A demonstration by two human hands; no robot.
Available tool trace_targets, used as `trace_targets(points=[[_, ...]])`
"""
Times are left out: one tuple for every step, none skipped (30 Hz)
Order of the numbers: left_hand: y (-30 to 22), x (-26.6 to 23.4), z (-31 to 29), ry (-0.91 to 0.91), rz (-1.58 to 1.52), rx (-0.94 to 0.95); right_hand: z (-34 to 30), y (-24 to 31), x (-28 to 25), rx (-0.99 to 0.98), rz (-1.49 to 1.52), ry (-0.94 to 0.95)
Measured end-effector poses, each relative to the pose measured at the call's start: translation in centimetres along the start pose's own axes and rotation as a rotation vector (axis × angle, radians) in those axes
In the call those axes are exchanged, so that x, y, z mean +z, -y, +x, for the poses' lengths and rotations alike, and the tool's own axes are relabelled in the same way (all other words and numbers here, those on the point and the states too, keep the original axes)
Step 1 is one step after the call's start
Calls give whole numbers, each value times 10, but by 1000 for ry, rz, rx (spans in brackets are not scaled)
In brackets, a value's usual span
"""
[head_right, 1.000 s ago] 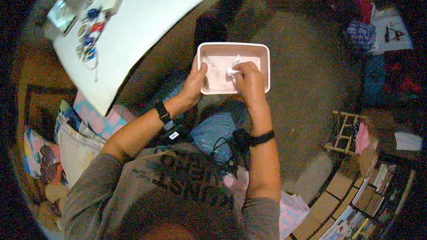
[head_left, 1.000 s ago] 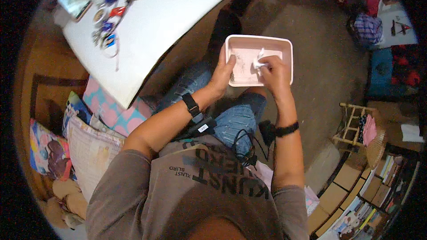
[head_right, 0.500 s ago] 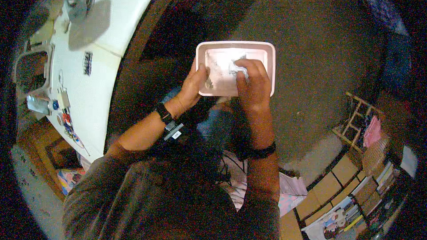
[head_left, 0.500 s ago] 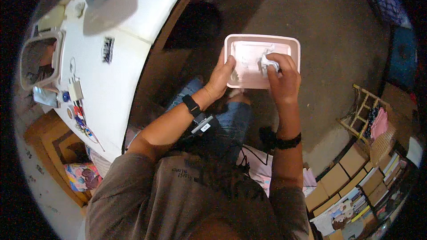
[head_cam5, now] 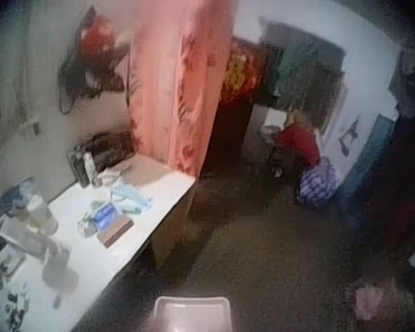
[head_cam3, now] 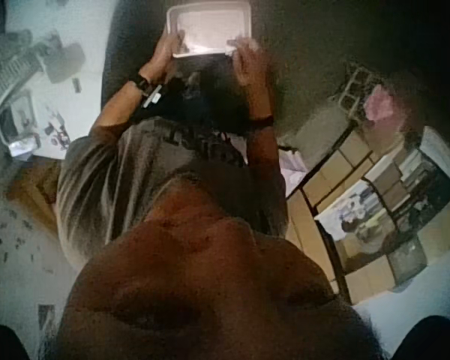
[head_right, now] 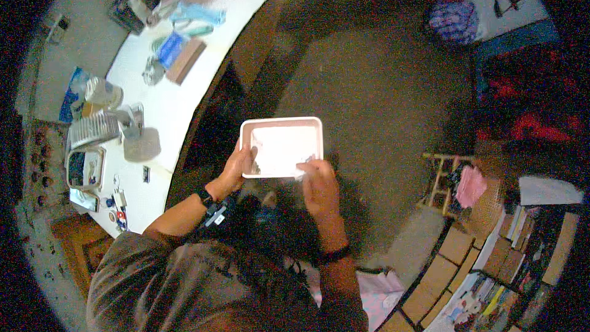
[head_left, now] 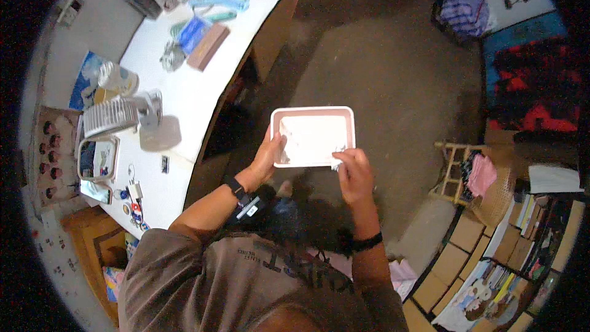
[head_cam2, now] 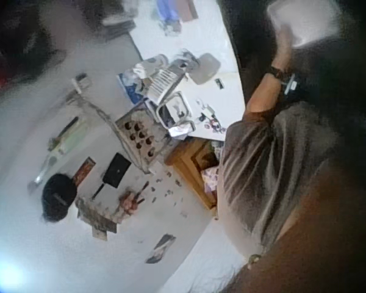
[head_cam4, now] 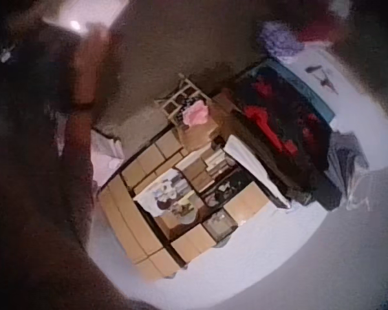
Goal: The person wipes a pink plastic container with a cloth, carries it through a doorway to another room and back, and then cleans several small toys and items with a tissue at a desk.
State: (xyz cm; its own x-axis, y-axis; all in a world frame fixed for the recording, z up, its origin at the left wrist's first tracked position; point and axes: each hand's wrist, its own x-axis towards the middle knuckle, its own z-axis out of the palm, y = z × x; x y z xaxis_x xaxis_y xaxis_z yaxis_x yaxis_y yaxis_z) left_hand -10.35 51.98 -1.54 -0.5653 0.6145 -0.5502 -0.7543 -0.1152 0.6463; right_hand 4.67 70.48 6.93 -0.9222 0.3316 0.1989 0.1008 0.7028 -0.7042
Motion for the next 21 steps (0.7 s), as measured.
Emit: trace_targets(points=[[-9, 13, 5, 7, 13, 34, 11, 11, -16, 25, -3, -49], [-21, 29, 6, -3, 9, 28, 19, 20, -32, 65, -21, -91], [-32, 44, 6, -16, 7, 22, 29, 21, -44, 51, -30, -104], [-42, 56, 7, 14, 70, 65, 39, 18, -55, 74, 61, -233], [-48, 65, 13, 23, 73, 80, 48, 13, -61, 96, 158, -361], [-50, 73, 22, 26, 89, 118, 57, 5, -65, 218, 499, -367], [-54, 79, 33, 27, 104, 152, 72, -6, -75, 367, 674, -352], [-56, 80, 45, 42, 192, 182, 87, -18, -77, 415, 781, -387], [-62, 87, 49, 37, 192, 166, 103, -18, -85, 473, 880, -421], [-69, 92, 58, 64, 140, 144, 119, -18, -96, 529, 1140, -373], [-78, 106, 68, 101, 84, 129, 136, -23, -105, 492, 1254, -353], [-87, 118, 77, 73, 29, 123, 151, -34, -107, 520, 1282, -369], [-96, 127, 91, 78, 21, 114, 166, -46, -108, 548, 1307, -385], [-107, 135, 109, 70, 12, 114, 184, -52, -111, 555, 1294, -381], [-116, 141, 127, 63, 1, 115, 204, -58, -113, 550, 1332, -367], [-124, 145, 146, 90, 33, 150, 225, -65, -116, 544, 1370, -351], [-134, 152, 162, 84, 12, 141, 241, -75, -120, 559, 1353, -340], [-148, 164, 182, 96, 50, 126, 258, -88, -126, 561, 1323, -290], [-159, 176, 198, 108, 88, 113, 274, -100, -135, 560, 1294, -241], [-165, 180, 211, 127, 79, 207, 298, -91, -142, 673, 1179, -222], [-175, 188, 230, 122, 67, 219, 317, -104, -150, 666, 1171, -207]])
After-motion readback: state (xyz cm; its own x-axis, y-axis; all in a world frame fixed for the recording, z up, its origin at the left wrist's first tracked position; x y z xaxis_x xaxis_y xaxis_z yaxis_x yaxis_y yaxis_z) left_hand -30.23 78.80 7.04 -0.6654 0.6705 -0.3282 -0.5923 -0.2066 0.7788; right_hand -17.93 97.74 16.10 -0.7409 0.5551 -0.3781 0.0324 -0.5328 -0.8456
